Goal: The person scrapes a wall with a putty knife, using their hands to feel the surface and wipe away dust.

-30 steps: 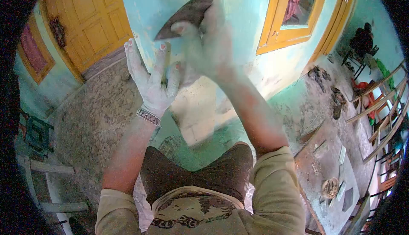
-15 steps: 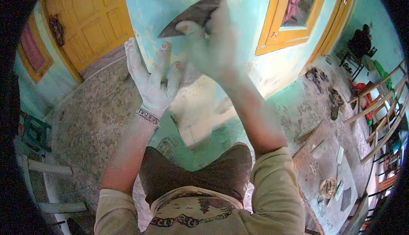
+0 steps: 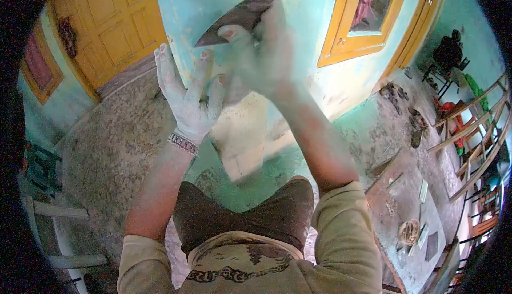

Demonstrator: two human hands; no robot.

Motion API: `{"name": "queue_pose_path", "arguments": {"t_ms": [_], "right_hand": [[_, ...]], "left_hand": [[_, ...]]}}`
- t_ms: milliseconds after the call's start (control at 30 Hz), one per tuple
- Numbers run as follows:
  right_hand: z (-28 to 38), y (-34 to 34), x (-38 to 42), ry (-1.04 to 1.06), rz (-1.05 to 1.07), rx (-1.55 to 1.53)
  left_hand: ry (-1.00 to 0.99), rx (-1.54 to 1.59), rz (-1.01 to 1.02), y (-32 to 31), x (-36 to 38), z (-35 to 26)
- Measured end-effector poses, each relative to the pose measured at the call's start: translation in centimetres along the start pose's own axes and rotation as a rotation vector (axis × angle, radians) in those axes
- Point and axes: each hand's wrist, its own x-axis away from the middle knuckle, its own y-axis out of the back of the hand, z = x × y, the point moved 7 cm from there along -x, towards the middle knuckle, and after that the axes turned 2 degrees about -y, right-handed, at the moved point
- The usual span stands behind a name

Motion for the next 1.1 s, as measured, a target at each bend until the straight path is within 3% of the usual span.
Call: {"name": "queue_pose_path", "arguments": {"t_ms": [133,233,333,467,567,667,800,900,1000,1100], "right_hand": [[0.8,0.4,-0.3,0.143,-0.002,0.016],[1.4,0.8,-0.4,0.117,-0.105,-0.073],[0.0,-0.1,-0.1,0.027,0.042,-0.016],[1.3,0.8,-0.7,0.092,-0.057,-0.234],[-0.1,0.1,0.2,0.058,0.036,0.027],[0.5,0.8,0.2,0.064,-0.058,-0.168],[-0.7,0.4,0.6,0.039,-0.031,-0.042],[0.4,1.0,0.3,0.019,-0.028,-0.114],[0.0,1.4,0.5,-0.008,-0.058,0.147],[-0.1,0.9,0.4,0.102,-0.011,0.042]], "left_hand": [[-0.006,0.017,-0.014,0.0,-0.1,0.0],[0.000,0.017,-0.016,-0.1,-0.1,0.0],[0.000,0.014,-0.020,0.0,-0.1,0.0],[-0.018,-0.008,0.010,0.0,-0.1,-0.1],[-0.013,0.000,-0.002,0.1,-0.2,-0.2],[-0.020,0.005,-0.010,0.1,-0.1,-0.2],[-0.001,-0.004,0.021,0.1,-0.1,-0.2],[0.001,-0.005,0.025,0.0,-0.1,-0.3],[0.002,-0.010,0.027,0.1,-0.1,-0.2],[-0.015,0.001,-0.005,0.0,-0.2,-0.1]]}}
